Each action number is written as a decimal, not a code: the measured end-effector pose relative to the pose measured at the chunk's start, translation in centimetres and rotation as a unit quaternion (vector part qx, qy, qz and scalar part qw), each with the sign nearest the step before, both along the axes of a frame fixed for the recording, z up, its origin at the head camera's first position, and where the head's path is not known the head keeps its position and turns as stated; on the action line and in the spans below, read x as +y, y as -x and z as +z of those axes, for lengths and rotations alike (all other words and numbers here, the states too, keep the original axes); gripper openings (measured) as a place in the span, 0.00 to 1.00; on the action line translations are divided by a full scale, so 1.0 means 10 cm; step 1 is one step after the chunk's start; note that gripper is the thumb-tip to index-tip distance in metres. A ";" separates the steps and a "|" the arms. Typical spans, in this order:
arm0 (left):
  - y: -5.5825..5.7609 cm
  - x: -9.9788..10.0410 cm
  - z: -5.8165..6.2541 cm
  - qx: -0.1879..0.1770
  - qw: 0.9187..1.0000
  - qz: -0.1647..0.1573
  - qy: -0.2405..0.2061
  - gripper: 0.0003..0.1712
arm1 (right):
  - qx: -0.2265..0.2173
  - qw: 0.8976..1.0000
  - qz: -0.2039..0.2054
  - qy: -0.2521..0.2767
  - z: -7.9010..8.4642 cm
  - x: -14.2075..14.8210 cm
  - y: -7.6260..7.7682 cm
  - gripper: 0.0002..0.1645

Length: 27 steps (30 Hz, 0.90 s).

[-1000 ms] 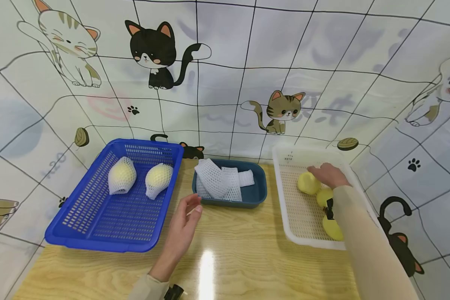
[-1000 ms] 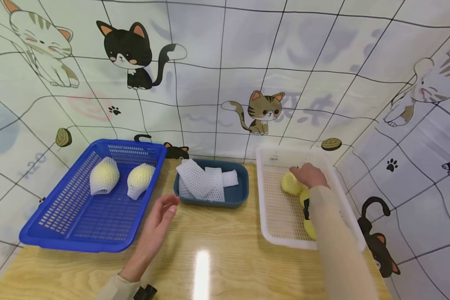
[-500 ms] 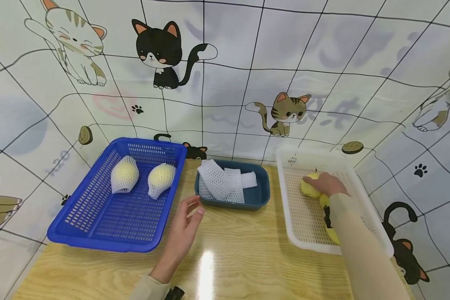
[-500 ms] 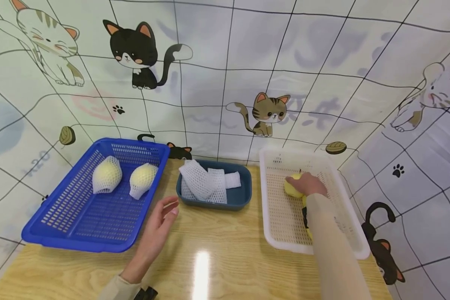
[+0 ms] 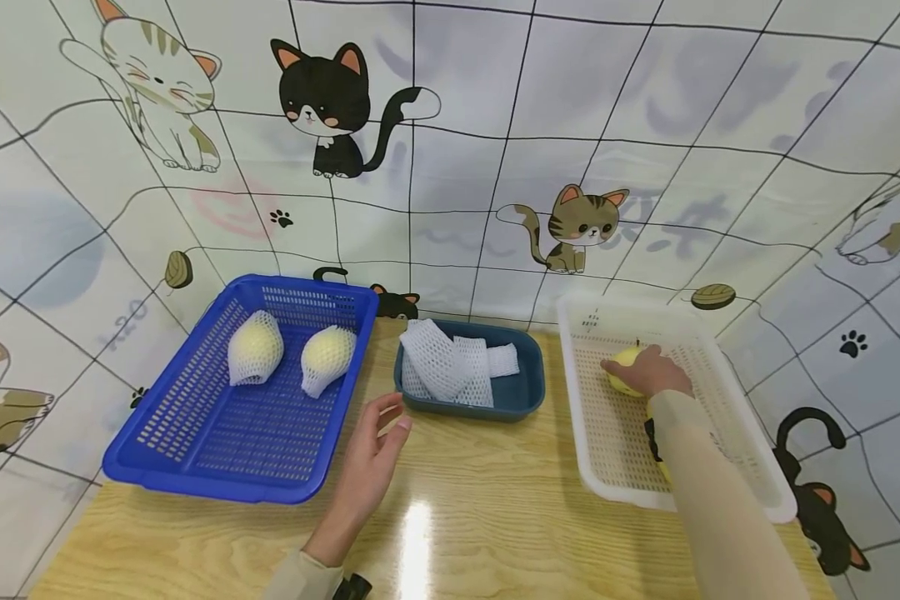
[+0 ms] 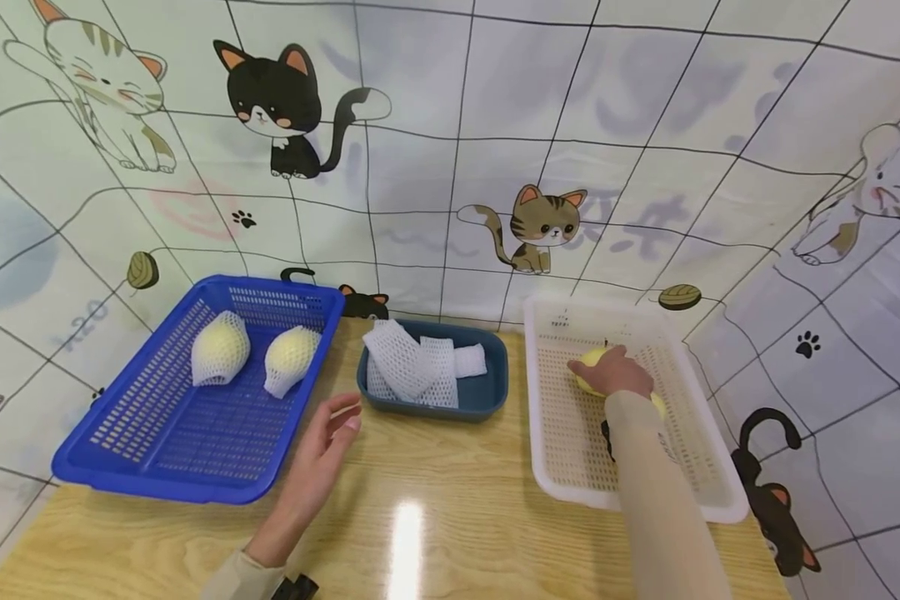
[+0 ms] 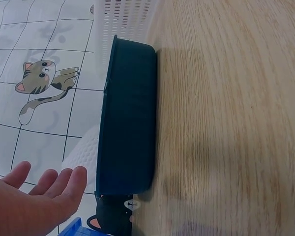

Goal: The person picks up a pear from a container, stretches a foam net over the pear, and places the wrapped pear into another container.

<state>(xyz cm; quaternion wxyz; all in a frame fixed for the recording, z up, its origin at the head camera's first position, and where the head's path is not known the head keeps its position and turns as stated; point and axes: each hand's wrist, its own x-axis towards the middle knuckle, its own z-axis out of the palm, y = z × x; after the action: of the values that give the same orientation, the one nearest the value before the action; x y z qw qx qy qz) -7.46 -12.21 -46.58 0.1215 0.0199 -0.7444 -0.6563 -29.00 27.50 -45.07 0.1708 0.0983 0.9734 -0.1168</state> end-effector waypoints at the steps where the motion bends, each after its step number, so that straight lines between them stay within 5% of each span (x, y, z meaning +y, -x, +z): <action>1: 0.00 0.00 0.00 -0.002 1.000 0.000 -0.001 0.23 | 0.001 1.000 -0.003 0.000 -0.01 0.00 0.00 0.63; 6: 0.00 0.00 0.00 -0.002 1.000 -0.001 0.002 0.24 | -0.003 1.000 -0.008 -0.003 -0.04 -0.01 0.03 0.67; 14: 0.00 0.02 -0.01 -0.013 1.000 -0.001 -0.008 0.25 | 0.008 0.999 0.047 -0.011 -0.07 0.03 0.07 0.62; 27: 0.01 -0.01 -0.02 -0.018 1.000 0.001 -0.008 0.24 | 0.093 0.990 0.074 0.069 0.31 -0.07 0.03 0.53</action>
<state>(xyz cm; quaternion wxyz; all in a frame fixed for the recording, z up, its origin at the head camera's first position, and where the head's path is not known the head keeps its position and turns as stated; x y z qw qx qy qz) -7.60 -12.34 -46.81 0.1088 0.0332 -0.7413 -0.6614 -29.32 26.83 -41.98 0.0939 0.0024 0.9794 -0.1790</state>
